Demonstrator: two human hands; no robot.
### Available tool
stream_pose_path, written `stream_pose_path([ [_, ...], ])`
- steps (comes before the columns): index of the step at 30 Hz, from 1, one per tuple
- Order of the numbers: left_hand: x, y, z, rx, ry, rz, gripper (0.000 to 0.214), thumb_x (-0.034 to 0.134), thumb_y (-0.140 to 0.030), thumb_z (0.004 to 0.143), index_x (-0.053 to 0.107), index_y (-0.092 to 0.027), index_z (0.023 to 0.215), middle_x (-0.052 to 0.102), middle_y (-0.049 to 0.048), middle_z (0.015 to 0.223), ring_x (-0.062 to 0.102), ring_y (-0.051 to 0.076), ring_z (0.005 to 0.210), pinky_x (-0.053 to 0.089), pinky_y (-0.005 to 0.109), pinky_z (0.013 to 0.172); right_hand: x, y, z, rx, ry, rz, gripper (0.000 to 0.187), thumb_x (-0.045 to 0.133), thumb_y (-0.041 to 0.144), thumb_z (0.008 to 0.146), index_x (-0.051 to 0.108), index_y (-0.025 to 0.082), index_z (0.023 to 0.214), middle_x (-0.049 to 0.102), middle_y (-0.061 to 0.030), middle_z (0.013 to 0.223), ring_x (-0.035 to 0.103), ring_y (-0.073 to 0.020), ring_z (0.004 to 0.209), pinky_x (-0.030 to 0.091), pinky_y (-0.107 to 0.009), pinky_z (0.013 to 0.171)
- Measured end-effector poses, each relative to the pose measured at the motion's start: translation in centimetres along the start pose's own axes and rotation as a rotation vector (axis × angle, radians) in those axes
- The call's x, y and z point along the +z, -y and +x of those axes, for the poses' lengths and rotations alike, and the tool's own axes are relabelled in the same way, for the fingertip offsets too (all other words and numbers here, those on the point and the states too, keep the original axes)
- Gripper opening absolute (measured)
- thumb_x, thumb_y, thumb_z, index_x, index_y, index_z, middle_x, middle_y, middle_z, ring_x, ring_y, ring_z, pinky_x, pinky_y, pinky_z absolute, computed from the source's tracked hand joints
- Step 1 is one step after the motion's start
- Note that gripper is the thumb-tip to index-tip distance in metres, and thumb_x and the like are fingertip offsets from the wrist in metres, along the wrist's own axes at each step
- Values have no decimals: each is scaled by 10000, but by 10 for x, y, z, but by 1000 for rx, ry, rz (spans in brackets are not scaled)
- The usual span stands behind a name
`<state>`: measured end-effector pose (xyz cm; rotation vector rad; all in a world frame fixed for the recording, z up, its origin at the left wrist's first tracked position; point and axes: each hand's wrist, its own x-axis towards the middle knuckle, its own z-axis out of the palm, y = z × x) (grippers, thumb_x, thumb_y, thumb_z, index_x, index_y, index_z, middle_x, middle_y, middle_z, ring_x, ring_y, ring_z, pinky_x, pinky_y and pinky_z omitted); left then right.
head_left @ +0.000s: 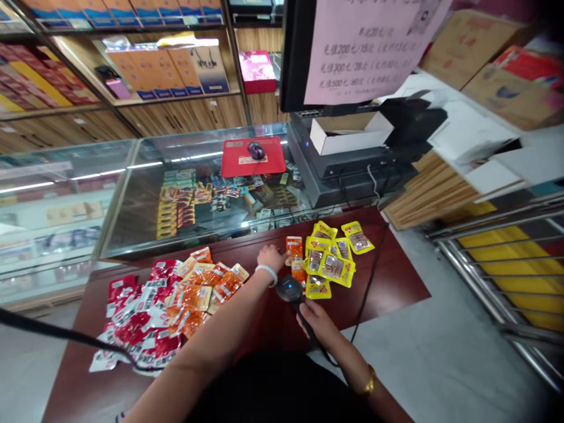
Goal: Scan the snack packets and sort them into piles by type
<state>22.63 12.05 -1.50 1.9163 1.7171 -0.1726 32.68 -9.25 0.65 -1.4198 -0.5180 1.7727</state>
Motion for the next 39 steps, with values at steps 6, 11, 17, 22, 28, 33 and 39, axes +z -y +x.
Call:
stream_pose_path([
  [6, 24, -44, 11, -15, -93, 125, 760, 591, -661, 733, 545, -82, 1222, 517, 256, 1307, 464, 384, 1213, 364, 451, 967, -24, -5, -9, 32, -86, 76, 633, 606, 812, 648, 460, 222, 822, 458, 100, 489, 328, -50, 344, 247, -183, 335],
  [11, 28, -45, 18, 0, -58, 125, 638, 730, -546, 671, 573, -112, 1111, 596, 229, 1205, 541, 345, 1148, 401, 389, 910, -33, -7, -10, 29, -98, 103, 635, 611, 805, 653, 476, 215, 844, 476, 97, 493, 338, -48, 346, 240, -177, 341],
  [17, 22, -4, 22, -9, 40, -202, 188, 689, -330, 775, 587, -192, 853, 695, 65, 817, 643, 181, 759, 411, 260, 675, -30, -2, -4, 46, -123, 60, 621, 636, 787, 644, 489, 213, 830, 510, 78, 525, 370, -55, 370, 270, -183, 359],
  [22, 14, 49, 7, -81, -143, -566, 176, 711, -276, 741, 565, -201, 805, 643, -13, 682, 586, 123, 617, 402, 216, 594, -18, 10, 5, 4, -74, 5, 580, 618, 770, 684, 462, 220, 783, 501, 74, 528, 378, -63, 376, 285, -191, 362],
  [28, -6, 105, -23, -134, -253, -716, 229, 727, -296, 692, 535, -196, 766, 556, -51, 608, 514, 100, 557, 390, 204, 564, 18, 25, 19, -29, 86, -67, 538, 603, 736, 734, 448, 223, 776, 485, 82, 531, 367, -64, 371, 271, -189, 357],
  [33, -24, 142, -53, -149, -303, -734, 171, 655, -244, 718, 495, -201, 763, 501, -67, 620, 473, 87, 561, 376, 198, 575, 57, 25, 25, -61, 215, -150, 482, 563, 690, 809, 480, 215, 823, 475, 84, 542, 366, -63, 378, 271, -186, 361],
  [39, -41, 197, -90, -282, -304, -599, 134, 635, -260, 768, 523, -200, 809, 571, -39, 692, 539, 105, 630, 394, 207, 611, 100, 21, 24, -19, 307, -262, 587, 591, 740, 744, 551, 187, 936, 467, 84, 520, 349, -69, 372, 255, -200, 364],
])
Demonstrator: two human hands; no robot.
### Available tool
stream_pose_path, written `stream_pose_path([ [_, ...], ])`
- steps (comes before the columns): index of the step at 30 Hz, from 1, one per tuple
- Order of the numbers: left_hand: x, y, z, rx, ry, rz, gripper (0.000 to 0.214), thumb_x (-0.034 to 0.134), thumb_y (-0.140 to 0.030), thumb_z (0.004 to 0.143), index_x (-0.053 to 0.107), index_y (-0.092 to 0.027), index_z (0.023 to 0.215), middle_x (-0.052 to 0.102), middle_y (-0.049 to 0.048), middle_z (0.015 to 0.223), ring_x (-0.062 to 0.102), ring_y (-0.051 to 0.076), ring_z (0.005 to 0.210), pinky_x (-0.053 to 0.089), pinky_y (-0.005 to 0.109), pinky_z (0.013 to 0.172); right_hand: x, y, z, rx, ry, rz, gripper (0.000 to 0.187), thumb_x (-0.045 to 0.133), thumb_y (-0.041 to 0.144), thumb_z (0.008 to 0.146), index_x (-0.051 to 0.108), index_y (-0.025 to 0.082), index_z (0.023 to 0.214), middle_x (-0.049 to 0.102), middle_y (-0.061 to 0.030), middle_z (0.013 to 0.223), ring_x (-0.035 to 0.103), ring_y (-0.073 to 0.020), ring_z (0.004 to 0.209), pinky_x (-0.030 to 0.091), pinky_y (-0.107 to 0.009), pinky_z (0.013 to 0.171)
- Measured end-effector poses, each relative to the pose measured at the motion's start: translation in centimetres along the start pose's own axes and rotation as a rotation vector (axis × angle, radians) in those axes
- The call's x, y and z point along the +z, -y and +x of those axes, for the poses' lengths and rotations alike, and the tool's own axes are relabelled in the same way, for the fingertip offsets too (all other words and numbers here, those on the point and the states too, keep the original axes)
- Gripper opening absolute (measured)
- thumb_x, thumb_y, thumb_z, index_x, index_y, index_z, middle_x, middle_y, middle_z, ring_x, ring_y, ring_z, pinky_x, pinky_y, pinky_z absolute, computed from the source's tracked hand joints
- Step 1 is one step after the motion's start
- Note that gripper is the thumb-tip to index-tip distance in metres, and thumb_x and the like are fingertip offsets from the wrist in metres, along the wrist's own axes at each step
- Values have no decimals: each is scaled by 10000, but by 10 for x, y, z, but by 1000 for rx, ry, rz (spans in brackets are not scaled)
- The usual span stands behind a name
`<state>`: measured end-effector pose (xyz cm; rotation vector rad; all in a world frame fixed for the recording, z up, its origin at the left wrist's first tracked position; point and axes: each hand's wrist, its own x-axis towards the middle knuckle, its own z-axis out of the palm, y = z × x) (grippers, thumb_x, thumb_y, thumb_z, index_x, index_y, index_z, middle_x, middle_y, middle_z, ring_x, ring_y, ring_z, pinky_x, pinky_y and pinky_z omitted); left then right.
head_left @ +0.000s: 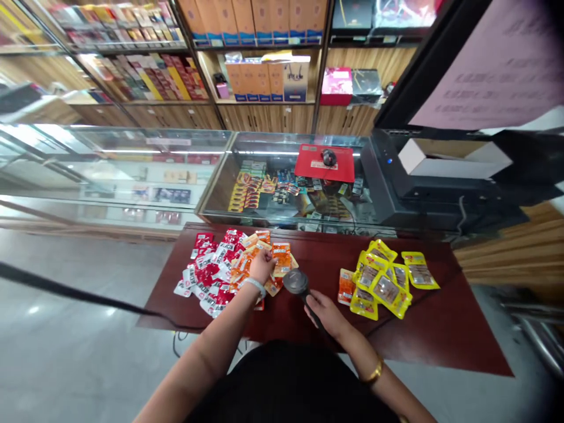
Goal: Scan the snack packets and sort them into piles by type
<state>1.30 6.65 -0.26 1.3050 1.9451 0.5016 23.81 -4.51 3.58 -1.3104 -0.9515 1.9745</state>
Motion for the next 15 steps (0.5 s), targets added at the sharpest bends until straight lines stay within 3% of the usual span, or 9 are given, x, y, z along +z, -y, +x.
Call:
stream_pose_path([
  [5, -46, 40, -3, -114, -79, 225, 153, 645, -293, 793, 546, -198, 859, 654, 19, 810, 601, 154, 730, 406, 247, 663, 17, -4, 6, 12, 39, -55, 652, 611, 744, 723, 577, 166, 1023, 464, 85, 510, 364, -77, 394, 267, -201, 376],
  [8, -60, 52, -3, -146, -88, 331, 183, 605, -355, 826, 552, -205, 916, 669, 45, 860, 620, 198, 785, 421, 286, 698, 18, -8, 5, 11, 30, -60, 645, 617, 732, 728, 584, 162, 1028, 464, 82, 521, 368, -78, 410, 273, -201, 383],
  [11, -60, 49, -5, -98, -140, 441, 299, 593, -398, 824, 548, -191, 1036, 661, 90, 980, 614, 258, 964, 437, 338, 820, 14, -8, 1, 11, 10, -53, 660, 601, 741, 734, 579, 157, 1041, 471, 81, 522, 356, -74, 399, 269, -203, 381],
  [15, -44, 26, -16, 42, -263, 584, 468, 592, -397, 814, 509, -182, 1221, 567, 148, 1231, 487, 322, 1198, 363, 417, 1003, 3, -9, -8, 10, -46, -13, 644, 611, 749, 718, 579, 169, 995, 483, 76, 530, 368, -71, 402, 277, -202, 386],
])
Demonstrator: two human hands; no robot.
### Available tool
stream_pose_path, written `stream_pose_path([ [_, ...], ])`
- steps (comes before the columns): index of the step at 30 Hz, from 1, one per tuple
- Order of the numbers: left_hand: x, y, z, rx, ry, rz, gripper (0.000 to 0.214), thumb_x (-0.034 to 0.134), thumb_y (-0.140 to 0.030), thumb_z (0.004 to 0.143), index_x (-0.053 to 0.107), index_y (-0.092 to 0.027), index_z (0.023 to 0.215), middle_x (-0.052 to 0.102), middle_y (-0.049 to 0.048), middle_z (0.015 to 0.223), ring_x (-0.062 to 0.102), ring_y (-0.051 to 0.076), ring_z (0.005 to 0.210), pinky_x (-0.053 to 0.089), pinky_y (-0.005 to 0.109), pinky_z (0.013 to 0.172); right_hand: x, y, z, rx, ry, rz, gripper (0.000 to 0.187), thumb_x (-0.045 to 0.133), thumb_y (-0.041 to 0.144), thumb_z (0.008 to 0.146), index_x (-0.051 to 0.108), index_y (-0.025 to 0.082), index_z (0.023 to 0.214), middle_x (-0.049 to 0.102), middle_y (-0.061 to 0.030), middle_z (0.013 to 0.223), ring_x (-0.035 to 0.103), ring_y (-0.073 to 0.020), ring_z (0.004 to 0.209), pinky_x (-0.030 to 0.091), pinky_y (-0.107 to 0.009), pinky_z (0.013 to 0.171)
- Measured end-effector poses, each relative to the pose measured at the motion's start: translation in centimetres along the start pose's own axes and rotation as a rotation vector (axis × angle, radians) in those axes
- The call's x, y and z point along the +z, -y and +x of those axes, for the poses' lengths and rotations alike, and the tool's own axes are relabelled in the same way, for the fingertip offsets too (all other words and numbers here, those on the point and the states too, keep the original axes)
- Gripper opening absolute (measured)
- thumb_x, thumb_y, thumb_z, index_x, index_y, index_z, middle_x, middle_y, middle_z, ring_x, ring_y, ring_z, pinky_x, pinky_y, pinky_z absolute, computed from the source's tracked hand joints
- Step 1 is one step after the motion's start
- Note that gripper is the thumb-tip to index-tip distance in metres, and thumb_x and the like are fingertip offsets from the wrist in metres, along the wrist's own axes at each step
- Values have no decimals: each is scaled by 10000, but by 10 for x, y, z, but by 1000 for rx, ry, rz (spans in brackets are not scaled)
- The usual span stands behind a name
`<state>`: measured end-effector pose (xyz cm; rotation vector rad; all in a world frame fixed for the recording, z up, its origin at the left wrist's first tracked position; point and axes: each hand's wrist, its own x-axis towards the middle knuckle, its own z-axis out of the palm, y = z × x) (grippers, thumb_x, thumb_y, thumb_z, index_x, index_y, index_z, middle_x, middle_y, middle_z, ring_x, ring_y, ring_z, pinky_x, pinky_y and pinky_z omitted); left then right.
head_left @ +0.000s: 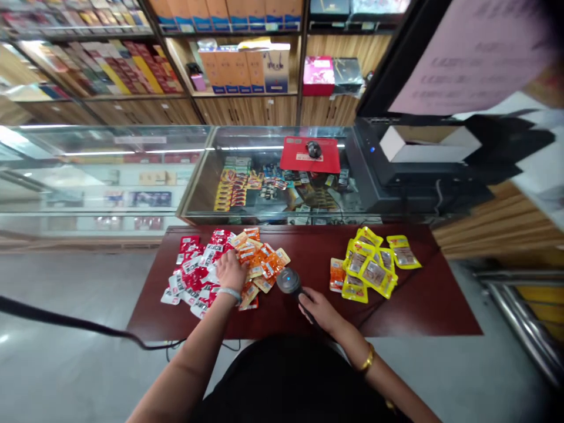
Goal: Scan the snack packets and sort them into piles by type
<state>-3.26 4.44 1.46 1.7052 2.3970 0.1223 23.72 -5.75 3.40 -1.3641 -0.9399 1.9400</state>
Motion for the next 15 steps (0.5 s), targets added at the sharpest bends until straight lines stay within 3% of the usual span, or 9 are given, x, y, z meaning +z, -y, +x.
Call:
stream_pose_path([
  [5, 9, -60, -14, 230, 36, -8, 430, 554, -337, 845, 530, -207, 1254, 538, 133, 1312, 445, 321, 1248, 332, 447, 1056, -23, -13, -14, -8, -81, 49, 587, 593, 731, 751, 567, 184, 961, 506, 71, 546, 392, -72, 402, 300, -197, 388],
  [8, 29, -105, -19, 374, 157, -124, 353, 577, -290, 840, 595, -209, 1183, 597, 122, 1254, 504, 287, 1223, 372, 411, 1051, -39, -24, -25, -8, -139, 86, 588, 571, 748, 752, 550, 190, 937, 502, 76, 540, 376, -67, 385, 279, -196, 376],
  [11, 58, -152, -28, 371, 479, -382, 267, 601, -221, 833, 644, -203, 1096, 692, 82, 1101, 635, 197, 1039, 471, 304, 929, -56, -33, -39, 4, -198, 124, 601, 575, 762, 733, 537, 189, 907, 497, 77, 526, 376, -68, 388, 276, -199, 383],
  [13, 76, -180, -38, 216, 745, -543, 230, 608, -201, 829, 654, -176, 1053, 728, 59, 957, 675, 145, 816, 509, 250, 750, -68, -37, -49, 18, -236, 153, 613, 584, 767, 719, 536, 186, 909, 493, 78, 522, 369, -67, 385, 274, -203, 384],
  [15, 91, -202, -50, 48, 936, -636, 184, 619, -213, 822, 663, -151, 990, 718, 26, 799, 619, 102, 601, 461, 211, 566, -80, -41, -58, 31, -279, 188, 628, 594, 770, 704, 536, 185, 926, 488, 82, 524, 357, -64, 376, 267, -203, 377],
])
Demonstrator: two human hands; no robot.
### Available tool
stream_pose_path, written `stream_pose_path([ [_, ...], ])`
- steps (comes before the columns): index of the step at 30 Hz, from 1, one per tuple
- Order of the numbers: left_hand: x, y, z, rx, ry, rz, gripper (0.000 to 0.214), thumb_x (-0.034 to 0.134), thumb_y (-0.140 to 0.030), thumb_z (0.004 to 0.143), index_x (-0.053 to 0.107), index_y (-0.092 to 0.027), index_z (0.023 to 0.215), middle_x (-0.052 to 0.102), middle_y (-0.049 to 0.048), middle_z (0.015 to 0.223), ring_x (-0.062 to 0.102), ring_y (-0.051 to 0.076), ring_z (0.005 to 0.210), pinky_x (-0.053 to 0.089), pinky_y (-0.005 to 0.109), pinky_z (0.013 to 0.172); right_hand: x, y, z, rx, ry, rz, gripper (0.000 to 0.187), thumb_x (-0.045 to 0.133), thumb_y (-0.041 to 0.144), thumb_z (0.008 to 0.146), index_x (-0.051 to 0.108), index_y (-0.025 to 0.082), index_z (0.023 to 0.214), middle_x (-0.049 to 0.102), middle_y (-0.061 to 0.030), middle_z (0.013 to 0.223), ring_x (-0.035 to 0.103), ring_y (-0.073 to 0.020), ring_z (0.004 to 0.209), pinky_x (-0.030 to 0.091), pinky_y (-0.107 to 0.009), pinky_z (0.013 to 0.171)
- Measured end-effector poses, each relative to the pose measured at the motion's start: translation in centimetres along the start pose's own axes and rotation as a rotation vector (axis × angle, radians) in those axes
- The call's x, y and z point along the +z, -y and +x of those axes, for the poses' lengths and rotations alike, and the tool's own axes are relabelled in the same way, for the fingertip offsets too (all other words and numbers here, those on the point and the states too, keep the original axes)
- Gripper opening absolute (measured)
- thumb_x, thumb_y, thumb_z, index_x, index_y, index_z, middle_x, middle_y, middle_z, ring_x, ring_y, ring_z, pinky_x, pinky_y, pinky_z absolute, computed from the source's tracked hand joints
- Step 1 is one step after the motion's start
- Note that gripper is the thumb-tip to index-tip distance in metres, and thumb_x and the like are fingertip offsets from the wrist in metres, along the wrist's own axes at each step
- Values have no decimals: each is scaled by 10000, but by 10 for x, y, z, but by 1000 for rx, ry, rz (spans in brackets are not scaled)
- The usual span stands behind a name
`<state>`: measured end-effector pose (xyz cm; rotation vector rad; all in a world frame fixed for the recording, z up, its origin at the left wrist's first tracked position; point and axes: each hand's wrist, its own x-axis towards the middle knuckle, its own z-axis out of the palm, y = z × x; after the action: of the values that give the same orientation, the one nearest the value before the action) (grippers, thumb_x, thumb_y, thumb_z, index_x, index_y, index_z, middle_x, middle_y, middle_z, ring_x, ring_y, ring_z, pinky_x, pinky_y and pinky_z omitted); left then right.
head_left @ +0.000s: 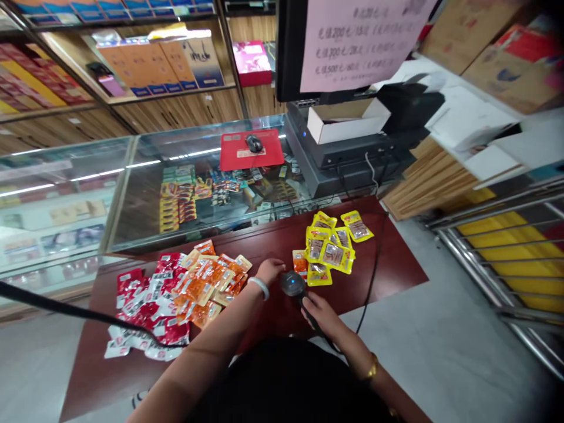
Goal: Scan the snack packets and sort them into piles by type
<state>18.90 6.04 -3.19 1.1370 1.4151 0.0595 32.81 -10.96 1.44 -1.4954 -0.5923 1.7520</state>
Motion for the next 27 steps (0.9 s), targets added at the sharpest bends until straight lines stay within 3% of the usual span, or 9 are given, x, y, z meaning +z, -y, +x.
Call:
stream_pose_path([
  [3, 29, -7, 6, -70, 70, -108, 136, 645, -233, 798, 669, -138, 892, 633, -32, 607, 459, 56, 422, 324, 183, 423, -20, -3, -6, 12, -52, 57, 637, 592, 781, 691, 528, 191, 922, 482, 84, 528, 357, -64, 373, 265, -199, 372],
  [6, 49, -12, 10, -63, 74, -121, 158, 679, -245, 766, 682, -132, 877, 566, -54, 514, 388, 52, 378, 275, 185, 392, -35, -5, -9, 15, -82, 85, 627, 588, 796, 675, 510, 204, 868, 481, 82, 516, 368, -67, 375, 263, -195, 376],
  [9, 64, -12, 17, -27, 75, -116, 146, 698, -228, 742, 709, -125, 845, 617, -22, 548, 444, 66, 416, 340, 190, 426, -46, -4, -9, 18, -101, 94, 623, 596, 802, 661, 495, 213, 837, 479, 81, 504, 378, -71, 378, 256, -191, 377],
  [13, 74, 3, 28, 44, -21, -59, 84, 715, -203, 714, 723, -131, 756, 695, 27, 651, 576, 108, 549, 451, 206, 539, -51, 1, -6, 10, -93, 92, 595, 595, 789, 681, 474, 218, 794, 483, 76, 508, 370, -66, 375, 254, -192, 372],
  [18, 53, 25, 26, 60, -65, -113, 143, 673, -260, 758, 698, -137, 689, 647, 13, 569, 550, 101, 506, 469, 226, 569, -45, 11, 1, 1, -49, 71, 572, 603, 766, 699, 456, 217, 767, 493, 74, 523, 370, -61, 370, 270, -198, 367],
  [23, 7, 37, -2, 85, -142, -185, 198, 724, -327, 697, 690, -133, 714, 640, -2, 591, 543, 101, 534, 455, 225, 583, -19, 23, 15, -28, 35, 40, 554, 603, 739, 726, 479, 214, 855, 484, 85, 527, 365, -63, 366, 269, -191, 360],
  [27, -29, 50, -26, 94, -229, -21, 139, 666, -263, 714, 652, -140, 651, 578, -18, 544, 510, 104, 532, 409, 219, 557, 10, 30, 27, -56, 138, 4, 512, 595, 706, 765, 474, 219, 867, 467, 94, 527, 349, -62, 366, 260, -185, 352],
])
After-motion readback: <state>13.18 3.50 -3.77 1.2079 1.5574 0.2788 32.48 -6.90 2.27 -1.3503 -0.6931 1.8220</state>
